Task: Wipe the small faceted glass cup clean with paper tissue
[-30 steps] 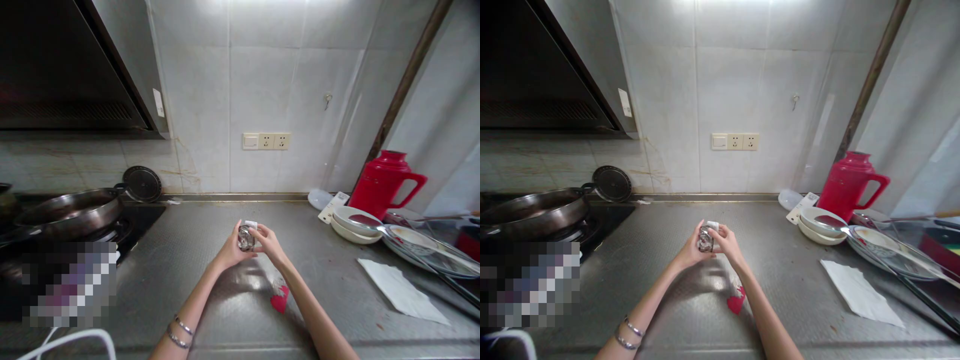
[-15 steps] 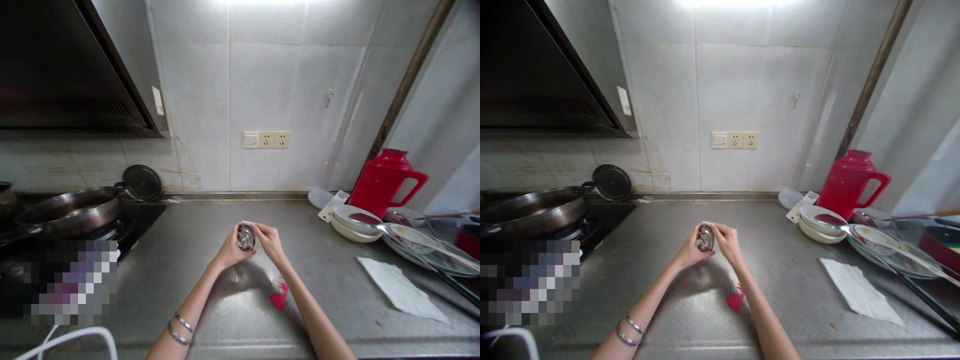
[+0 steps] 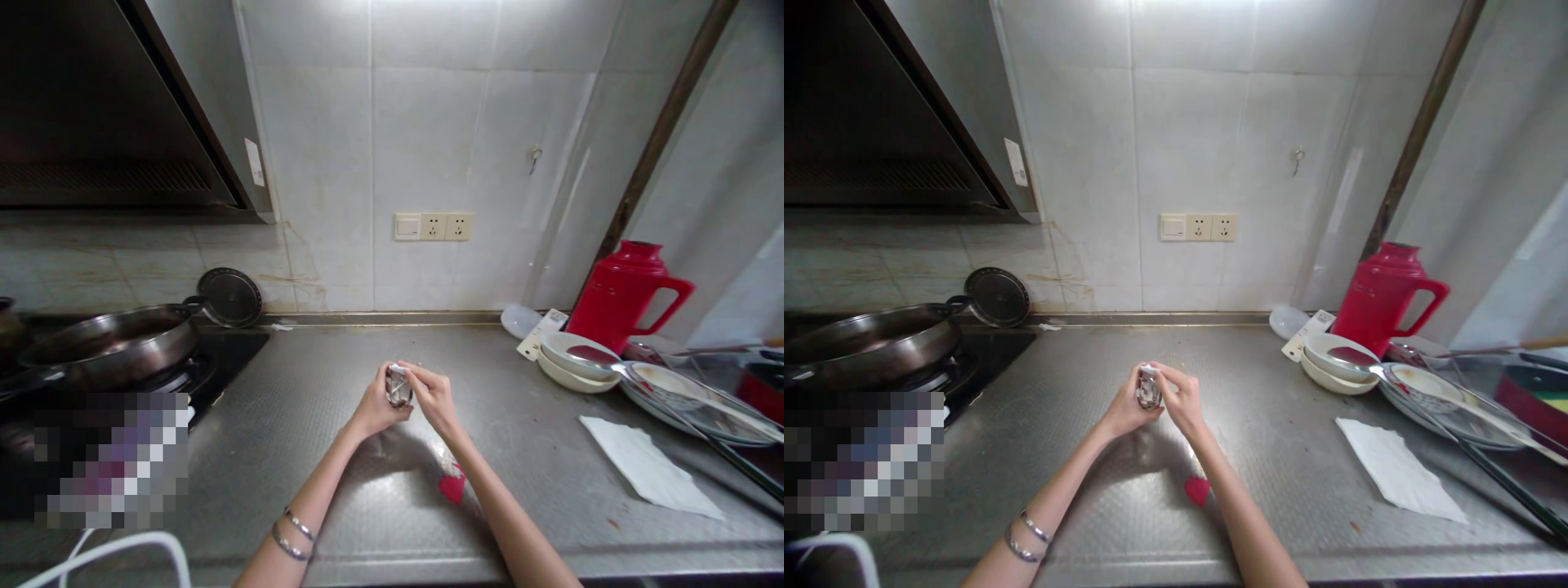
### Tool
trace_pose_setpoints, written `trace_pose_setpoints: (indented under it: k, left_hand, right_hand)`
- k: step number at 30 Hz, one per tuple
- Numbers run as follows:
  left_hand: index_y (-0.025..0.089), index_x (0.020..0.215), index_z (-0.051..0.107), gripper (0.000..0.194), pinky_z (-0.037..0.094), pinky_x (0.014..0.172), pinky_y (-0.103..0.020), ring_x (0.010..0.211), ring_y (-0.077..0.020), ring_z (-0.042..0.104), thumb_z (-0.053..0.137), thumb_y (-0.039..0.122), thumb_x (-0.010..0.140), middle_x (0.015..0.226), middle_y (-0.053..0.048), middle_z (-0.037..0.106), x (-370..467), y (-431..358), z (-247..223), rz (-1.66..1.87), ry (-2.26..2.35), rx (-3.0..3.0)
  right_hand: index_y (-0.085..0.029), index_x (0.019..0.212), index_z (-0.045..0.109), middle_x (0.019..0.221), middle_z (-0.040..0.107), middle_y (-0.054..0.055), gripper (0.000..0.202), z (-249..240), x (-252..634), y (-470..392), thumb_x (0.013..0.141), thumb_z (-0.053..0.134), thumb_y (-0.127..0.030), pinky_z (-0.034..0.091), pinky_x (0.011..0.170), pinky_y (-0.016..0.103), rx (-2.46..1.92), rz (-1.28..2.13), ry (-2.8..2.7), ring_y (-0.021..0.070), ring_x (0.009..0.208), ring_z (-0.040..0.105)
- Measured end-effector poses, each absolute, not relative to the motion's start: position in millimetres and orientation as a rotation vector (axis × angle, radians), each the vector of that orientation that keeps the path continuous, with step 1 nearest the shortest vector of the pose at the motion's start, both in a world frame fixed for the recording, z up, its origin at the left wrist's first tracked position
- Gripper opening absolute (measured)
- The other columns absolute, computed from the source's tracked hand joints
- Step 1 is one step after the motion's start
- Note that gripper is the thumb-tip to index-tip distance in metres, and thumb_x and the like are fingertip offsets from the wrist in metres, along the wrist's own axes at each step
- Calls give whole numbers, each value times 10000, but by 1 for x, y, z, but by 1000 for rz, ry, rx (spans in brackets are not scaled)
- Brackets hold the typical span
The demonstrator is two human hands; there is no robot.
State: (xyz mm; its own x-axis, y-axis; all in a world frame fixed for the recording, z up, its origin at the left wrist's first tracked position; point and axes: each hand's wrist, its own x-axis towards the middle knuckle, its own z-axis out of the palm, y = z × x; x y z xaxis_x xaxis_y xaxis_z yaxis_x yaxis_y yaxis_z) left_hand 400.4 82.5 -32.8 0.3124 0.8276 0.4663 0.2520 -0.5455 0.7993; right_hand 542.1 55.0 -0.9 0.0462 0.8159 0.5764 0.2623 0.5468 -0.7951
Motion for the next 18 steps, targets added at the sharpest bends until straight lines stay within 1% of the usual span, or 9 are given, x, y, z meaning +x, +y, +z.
trace_pose_setpoints:
  k: [3,6,8,10,12,14,16,18]
  left_hand:
    - [205,1219,372,750,491,844,-329,971,-204,619,742,151,569,1129,-69,618,401,83,-32,1240,923,1946]
    - [209,1206,371,719,488,854,-326,971,-191,612,734,160,587,1136,-68,610,401,84,-33,1248,893,1937]
    - [208,1202,367,732,476,881,-331,1003,-195,601,746,169,577,1152,-74,598,402,83,-33,1258,883,1936]
    - [203,1207,362,760,461,910,-340,1036,-207,588,760,170,560,1161,-81,589,402,83,-33,1263,875,1951]
    - [198,1223,358,785,460,914,-352,1031,-218,588,765,165,553,1143,-79,593,403,81,-32,1247,876,1981]
    - [197,1239,353,805,469,900,-361,1011,-225,596,768,161,550,1128,-76,599,403,80,-32,1220,883,2000]
    - [199,1240,355,804,472,897,-365,1010,-228,599,769,163,552,1127,-76,604,403,80,-31,1208,896,1999]
    - [199,1229,360,789,475,892,-364,1004,-227,603,767,166,554,1121,-75,609,403,81,-31,1211,914,1983]
  right_hand:
    - [-300,975,746,1072,717,23,235,-1,542,51,856,555,-367,449,1007,434,-869,483,-1580,263,1081,636]
    - [-294,959,750,1047,726,35,221,2,544,46,853,565,-351,445,1005,426,-824,480,-1609,258,1062,646]
    - [-278,909,761,1009,737,42,216,6,547,46,846,572,-362,471,963,415,-832,533,-1589,263,1020,663]
    - [-251,874,767,970,746,46,247,8,550,48,847,563,-388,506,889,395,-880,598,-1513,270,959,680]
    - [-212,870,768,922,753,52,306,9,550,52,855,539,-415,528,805,377,-976,606,-1390,277,886,689]
    - [-188,869,766,892,755,56,341,8,549,55,856,528,-431,533,759,370,-1058,569,-1317,282,843,690]
    - [-201,891,764,930,752,52,326,5,546,57,855,531,-426,531,787,377,-1056,557,-1366,283,878,689]
    - [-239,944,756,1009,738,39,289,2,544,57,859,536,-406,518,858,390,-995,560,-1459,275,958,678]
